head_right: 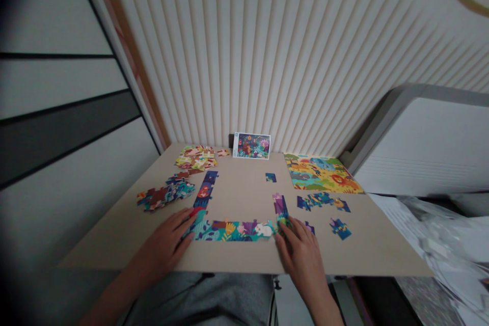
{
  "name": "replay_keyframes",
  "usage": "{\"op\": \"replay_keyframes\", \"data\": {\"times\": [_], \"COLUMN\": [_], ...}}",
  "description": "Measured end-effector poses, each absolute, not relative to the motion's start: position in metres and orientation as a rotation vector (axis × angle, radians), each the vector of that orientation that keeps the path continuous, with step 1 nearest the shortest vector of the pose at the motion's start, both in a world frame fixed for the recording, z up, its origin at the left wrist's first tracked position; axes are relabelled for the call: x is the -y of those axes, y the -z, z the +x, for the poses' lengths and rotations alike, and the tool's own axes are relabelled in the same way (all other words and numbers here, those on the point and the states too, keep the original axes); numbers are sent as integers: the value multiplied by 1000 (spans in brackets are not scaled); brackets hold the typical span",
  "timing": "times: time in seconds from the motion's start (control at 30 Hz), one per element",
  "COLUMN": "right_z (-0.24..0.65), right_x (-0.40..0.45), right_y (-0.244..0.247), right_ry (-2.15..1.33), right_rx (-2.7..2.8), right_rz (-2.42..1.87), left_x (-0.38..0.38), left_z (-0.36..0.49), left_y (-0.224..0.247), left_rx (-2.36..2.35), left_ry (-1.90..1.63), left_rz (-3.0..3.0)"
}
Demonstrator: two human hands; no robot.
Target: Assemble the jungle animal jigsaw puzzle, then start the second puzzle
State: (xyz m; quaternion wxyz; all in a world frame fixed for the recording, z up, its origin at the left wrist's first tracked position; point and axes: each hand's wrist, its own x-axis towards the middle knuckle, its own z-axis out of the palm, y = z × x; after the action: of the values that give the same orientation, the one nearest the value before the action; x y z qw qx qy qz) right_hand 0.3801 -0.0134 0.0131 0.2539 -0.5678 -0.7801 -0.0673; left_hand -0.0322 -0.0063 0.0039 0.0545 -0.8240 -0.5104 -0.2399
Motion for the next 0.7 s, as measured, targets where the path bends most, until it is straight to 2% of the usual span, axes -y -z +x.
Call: {"op": "replay_keyframes", "data": {"times": [0.47,0.7], "right_z": [379,395], "right_x": [13,-16], "right_y": [-7,-24], "right_ry": [183,119], "right_rx": [2131,2160], "right_rz": [-1571,-1555], "left_x": [5,-45], "left_z": [-36,-38], "left_y": [-1,-14], "left_rx": [1623,1488], "left_ry": [706,517], "left_rz": [-2558,-2482]}}
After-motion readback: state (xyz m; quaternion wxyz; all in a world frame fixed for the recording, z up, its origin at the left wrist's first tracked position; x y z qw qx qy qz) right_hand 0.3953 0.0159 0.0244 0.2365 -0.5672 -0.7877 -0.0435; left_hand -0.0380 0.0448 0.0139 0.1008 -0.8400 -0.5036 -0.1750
